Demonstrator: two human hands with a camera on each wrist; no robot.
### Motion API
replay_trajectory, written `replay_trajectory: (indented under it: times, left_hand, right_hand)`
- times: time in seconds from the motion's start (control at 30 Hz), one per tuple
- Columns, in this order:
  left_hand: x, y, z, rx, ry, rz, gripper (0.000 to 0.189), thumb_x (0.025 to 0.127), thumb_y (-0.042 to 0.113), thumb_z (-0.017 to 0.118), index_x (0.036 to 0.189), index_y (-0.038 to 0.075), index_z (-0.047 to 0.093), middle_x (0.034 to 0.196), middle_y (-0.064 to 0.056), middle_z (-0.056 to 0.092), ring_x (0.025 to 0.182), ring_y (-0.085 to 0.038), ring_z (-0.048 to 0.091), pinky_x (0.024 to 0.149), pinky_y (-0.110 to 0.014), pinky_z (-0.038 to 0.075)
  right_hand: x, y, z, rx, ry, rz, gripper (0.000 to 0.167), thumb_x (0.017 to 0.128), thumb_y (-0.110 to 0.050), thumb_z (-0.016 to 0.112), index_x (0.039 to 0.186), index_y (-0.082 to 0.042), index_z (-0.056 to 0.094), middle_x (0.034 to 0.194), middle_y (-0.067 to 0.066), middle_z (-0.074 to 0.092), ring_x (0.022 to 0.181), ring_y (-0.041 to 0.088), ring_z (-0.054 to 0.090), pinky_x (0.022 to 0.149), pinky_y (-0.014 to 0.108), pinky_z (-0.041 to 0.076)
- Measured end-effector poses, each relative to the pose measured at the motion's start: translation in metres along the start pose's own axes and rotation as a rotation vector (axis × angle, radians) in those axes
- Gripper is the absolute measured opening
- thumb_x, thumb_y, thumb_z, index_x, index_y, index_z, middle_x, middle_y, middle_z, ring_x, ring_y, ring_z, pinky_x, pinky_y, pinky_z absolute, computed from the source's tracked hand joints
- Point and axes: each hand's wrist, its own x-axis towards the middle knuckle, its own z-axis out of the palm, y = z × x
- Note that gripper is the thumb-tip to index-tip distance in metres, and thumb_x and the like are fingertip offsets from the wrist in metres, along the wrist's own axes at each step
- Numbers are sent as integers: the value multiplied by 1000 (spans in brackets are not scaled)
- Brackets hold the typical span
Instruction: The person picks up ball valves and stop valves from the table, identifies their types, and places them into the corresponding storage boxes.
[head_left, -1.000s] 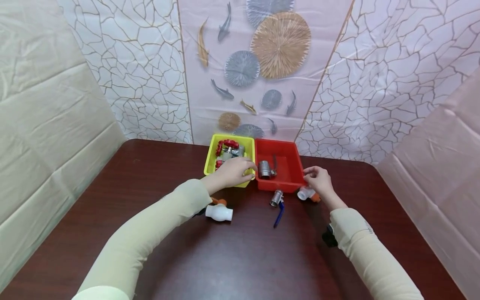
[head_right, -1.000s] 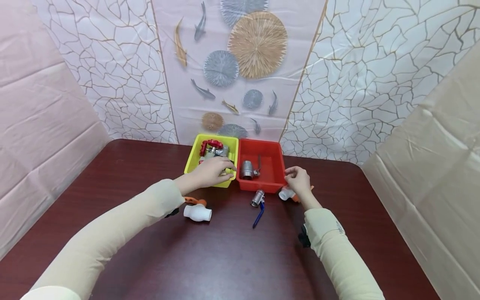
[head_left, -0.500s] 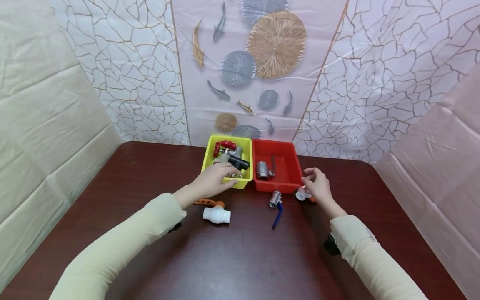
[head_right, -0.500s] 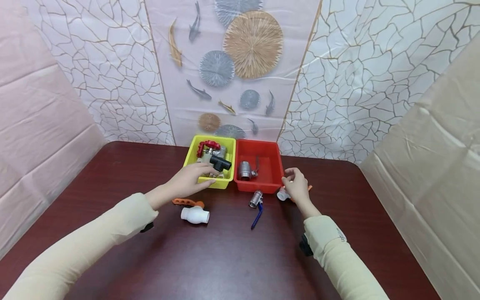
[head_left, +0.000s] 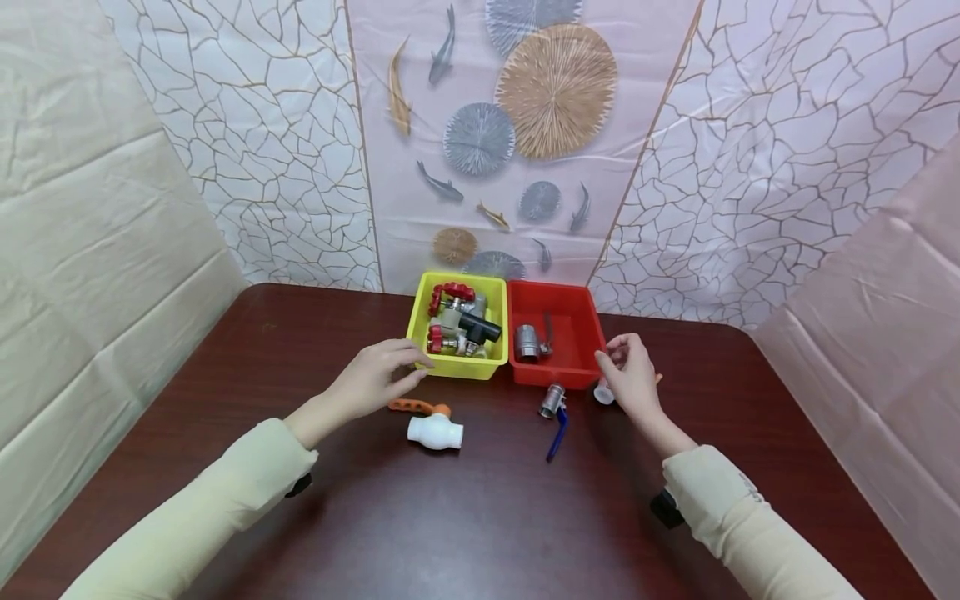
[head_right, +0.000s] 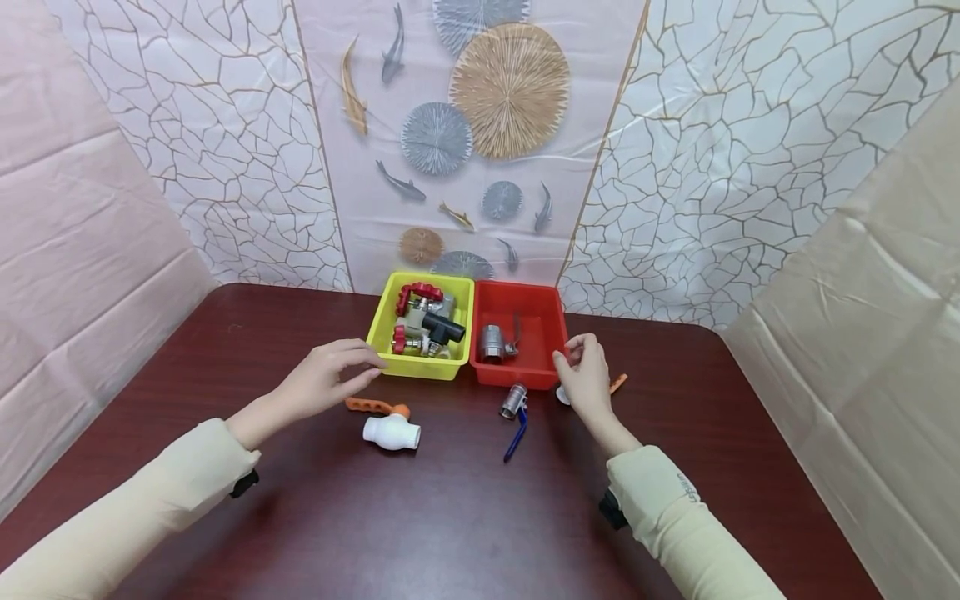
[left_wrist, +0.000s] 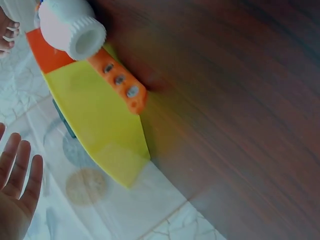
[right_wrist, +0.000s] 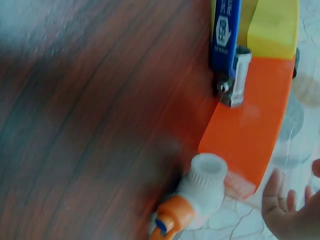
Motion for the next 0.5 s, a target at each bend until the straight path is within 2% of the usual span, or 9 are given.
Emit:
replay_trajectory:
  times: [0.03,0.1,0.17,0.33,0.5]
  left_hand:
    - [-3,-2,-2,-3,8,-10,10,84,11,69,94,11,72,93,0,68,83,-14,61,69,-31,50]
    - [-7,-4,-6,-11,22,-28,10,84,10,69,93,10,72,92,1,67,81,-13,61,68,-29,50]
    - [-11,-5,-11,-17,38,-40,9,85,10,69,93,10,72,92,1,67,81,-12,61,68,-29,51]
    - [-21,-7,-21,-27,77,-73,10,85,10,68,94,12,72,94,2,67,84,-13,62,65,-27,50]
    - [-32,-10,-27,-31,82,-116,15,84,9,68,99,13,70,99,1,66,85,-18,66,67,-30,53]
  right_hand:
    - [-1,-3,3,-1,10,-15,24,93,-15,58,106,2,47,93,17,54,68,9,50,84,38,44]
    - [-3,-8,8,3,25,-54,25,92,-18,59,105,1,49,94,16,55,73,14,50,67,24,44]
    - [-4,-14,12,13,30,-100,26,92,-19,61,105,0,50,95,16,55,74,17,50,64,18,41]
    - [-9,-29,22,47,-7,-198,21,92,-18,61,105,-3,57,89,13,62,71,14,53,62,21,42]
    - [-17,-39,35,86,-92,-237,19,93,-16,59,108,-4,62,86,12,67,73,14,58,67,23,48]
